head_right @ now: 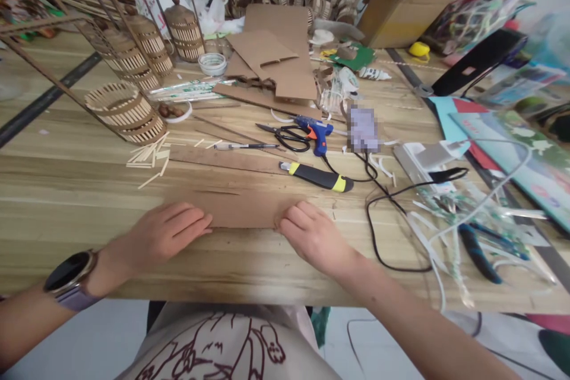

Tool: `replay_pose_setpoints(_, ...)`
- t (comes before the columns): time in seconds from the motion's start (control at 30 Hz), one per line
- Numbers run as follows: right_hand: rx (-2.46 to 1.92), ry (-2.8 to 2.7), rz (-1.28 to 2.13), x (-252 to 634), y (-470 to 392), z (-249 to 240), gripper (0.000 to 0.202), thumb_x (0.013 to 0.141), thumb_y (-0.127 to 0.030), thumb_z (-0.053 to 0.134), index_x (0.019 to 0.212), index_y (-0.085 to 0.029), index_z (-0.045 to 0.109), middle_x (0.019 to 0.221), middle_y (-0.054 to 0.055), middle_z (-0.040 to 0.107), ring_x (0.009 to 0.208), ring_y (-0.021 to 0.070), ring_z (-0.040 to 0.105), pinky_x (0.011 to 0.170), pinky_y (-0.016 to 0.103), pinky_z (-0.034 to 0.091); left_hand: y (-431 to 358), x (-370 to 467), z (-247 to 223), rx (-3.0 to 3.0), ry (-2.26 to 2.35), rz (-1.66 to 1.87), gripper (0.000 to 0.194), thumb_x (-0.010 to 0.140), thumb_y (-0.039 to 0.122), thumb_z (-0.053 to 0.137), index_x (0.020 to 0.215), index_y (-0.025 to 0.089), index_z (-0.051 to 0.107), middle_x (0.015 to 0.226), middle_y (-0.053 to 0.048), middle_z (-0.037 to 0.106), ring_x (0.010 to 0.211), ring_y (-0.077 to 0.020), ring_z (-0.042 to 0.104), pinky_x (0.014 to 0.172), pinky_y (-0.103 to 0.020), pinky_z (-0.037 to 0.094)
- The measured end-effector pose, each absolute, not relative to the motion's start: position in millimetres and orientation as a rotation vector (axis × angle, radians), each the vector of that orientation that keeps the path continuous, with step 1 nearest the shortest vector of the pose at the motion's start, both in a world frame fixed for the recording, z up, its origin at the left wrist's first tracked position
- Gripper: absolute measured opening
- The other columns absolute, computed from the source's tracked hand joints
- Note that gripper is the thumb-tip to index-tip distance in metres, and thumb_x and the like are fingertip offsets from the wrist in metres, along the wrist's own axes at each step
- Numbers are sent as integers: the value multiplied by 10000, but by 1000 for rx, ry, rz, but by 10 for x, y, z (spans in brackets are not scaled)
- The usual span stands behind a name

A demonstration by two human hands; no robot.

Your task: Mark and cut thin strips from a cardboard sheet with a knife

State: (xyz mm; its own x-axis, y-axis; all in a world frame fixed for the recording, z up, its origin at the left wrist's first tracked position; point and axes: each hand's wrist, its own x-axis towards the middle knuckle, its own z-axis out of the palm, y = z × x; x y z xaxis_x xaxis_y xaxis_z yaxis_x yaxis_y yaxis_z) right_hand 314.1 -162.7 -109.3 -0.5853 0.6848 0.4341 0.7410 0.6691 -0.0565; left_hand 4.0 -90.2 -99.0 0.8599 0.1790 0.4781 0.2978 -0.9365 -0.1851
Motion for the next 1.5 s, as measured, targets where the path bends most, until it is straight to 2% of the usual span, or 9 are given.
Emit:
replay_pose_setpoints(0.17,-1079,-2470,-232,3129,-1612,-1117,317,1028,-123,478,756,-188,628,694,13,567,679,162,450,623,286,396,-905,39,-1090,-2766,-322,-782,140,1016,57,525,979,82,658,830,-49,672,758,-181,560,621,-306,470)
replay_pose_setpoints(0.33,-1062,-2489,-280,3118,-1605,-1072,336,1010,-101,486,712,-195,609,682,13,569,660,161,447,598,291,385,-917,28,-1057,-2768,-328,-770,125,1005,64,551,977,117,661,845,-37,676,750,-174,565,620,-304,468)
replay_pose_setpoints(0.47,-1145,-2496,-175,3136,-1571,-888,263,1022,-176,500,802,-198,643,740,35,615,696,176,516,626,301,425,-846,22,-843,-2798,-445,-642,115,1006,101,574,937,131,661,856,-47,684,762,-192,581,636,-328,466)
replay_pose_setpoints(0.57,-1243,-2400,31,3140,-1512,-732,217,1039,-259,488,915,-197,655,815,55,646,753,185,589,670,305,474,-767,42,-703,-2783,-606,-615,181,1036,163,540,888,152,645,823,-44,662,763,-212,574,649,-349,460)
replay_pose_setpoints(0.67,-1333,-2371,122,3129,-1450,-654,231,1047,-272,458,931,-190,640,842,66,653,765,187,613,674,300,488,-731,82,-668,-2752,-681,-596,252,1056,177,489,846,158,627,790,-46,629,749,-225,558,655,-365,455)
replay_pose_setpoints(1.0,-1186,-2529,-366,2862,-1422,-666,345,1071,-281,433,814,-181,641,740,44,594,695,183,501,619,325,379,-877,162,-760,-2729,-660,-630,220,1045,145,498,867,154,628,782,-51,589,732,-226,500,637,-357,416)
replay_pose_setpoints(1.13,-1180,-2522,-335,2757,-1465,-689,393,1080,-244,391,761,-190,616,713,38,572,689,178,489,579,321,357,-967,170,-745,-2736,-698,-666,246,1047,144,488,842,166,622,767,-45,597,723,-226,490,637,-361,409)
replay_pose_setpoints(1.5,-1204,-2549,-111,2759,-1554,-701,369,1075,-234,381,760,-199,571,709,26,562,652,163,499,536,301,335,-1113,149,-738,-2800,-808,-658,320,1066,150,416,809,186,603,767,-39,595,718,-212,502,643,-349,394)
